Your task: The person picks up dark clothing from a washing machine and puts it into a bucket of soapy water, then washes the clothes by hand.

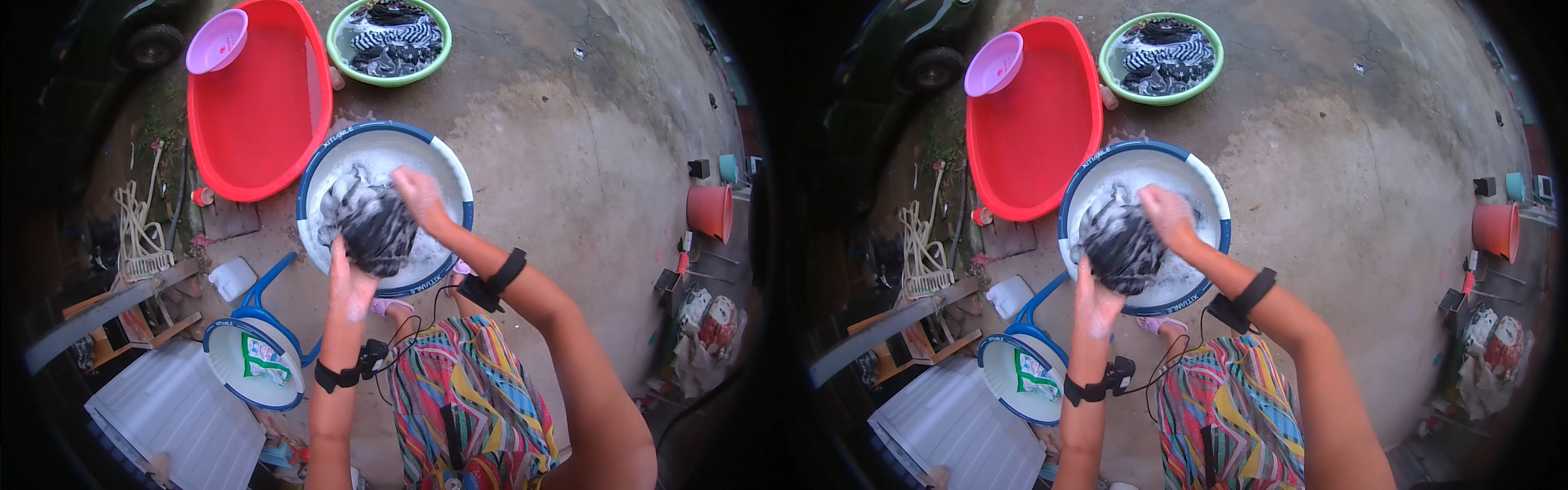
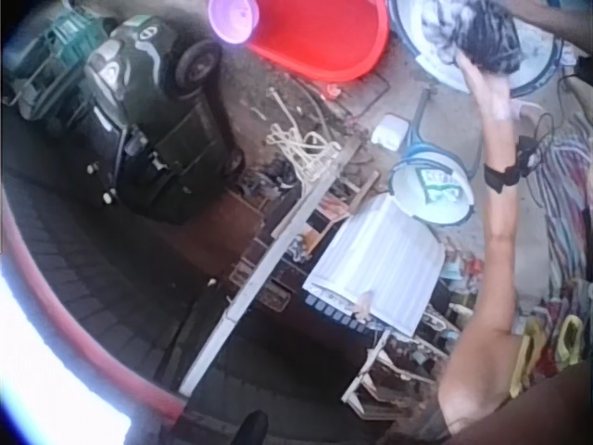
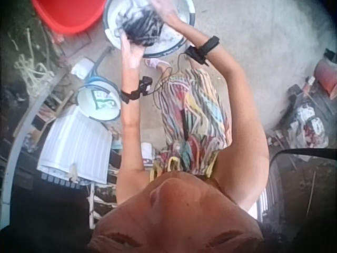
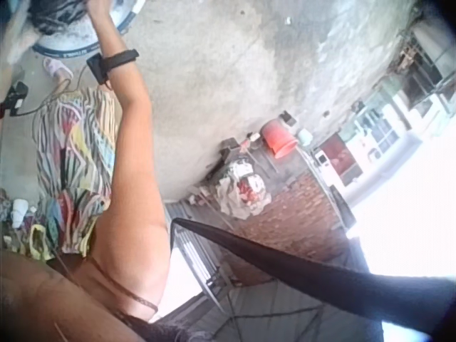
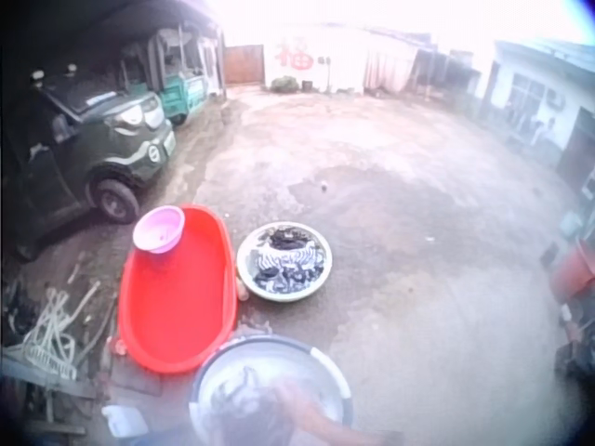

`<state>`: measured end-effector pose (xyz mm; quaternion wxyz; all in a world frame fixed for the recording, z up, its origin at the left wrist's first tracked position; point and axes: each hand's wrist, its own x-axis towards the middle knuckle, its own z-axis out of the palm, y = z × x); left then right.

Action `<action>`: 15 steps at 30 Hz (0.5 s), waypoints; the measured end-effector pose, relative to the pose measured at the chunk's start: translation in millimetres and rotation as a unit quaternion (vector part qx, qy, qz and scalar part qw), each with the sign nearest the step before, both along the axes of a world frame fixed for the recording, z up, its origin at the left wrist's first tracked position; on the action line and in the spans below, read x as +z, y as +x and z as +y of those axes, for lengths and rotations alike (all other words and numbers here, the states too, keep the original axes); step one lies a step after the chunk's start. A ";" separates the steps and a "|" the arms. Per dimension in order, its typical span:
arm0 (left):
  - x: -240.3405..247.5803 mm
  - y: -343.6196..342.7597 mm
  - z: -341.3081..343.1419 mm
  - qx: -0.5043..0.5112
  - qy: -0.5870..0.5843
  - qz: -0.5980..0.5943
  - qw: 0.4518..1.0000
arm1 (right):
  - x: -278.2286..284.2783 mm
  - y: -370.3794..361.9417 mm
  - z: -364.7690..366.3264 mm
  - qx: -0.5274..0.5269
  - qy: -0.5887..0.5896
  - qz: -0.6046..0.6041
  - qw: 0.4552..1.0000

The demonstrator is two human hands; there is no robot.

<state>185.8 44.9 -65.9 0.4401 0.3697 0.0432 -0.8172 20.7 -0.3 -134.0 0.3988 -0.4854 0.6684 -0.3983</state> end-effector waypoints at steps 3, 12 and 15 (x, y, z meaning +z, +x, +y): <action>-16.0 10.8 -11.3 -0.033 -0.026 -0.199 0.979 | 8.3 -31.5 5.3 -0.075 0.038 -0.006 0.996; -67.4 -1.6 -28.6 -0.304 -0.379 -0.806 0.340 | -14.1 2.0 6.9 0.233 0.080 0.375 0.894; -84.2 -20.4 -41.5 -0.455 -0.251 -0.722 0.456 | -45.7 12.5 -5.5 0.252 0.223 0.282 0.898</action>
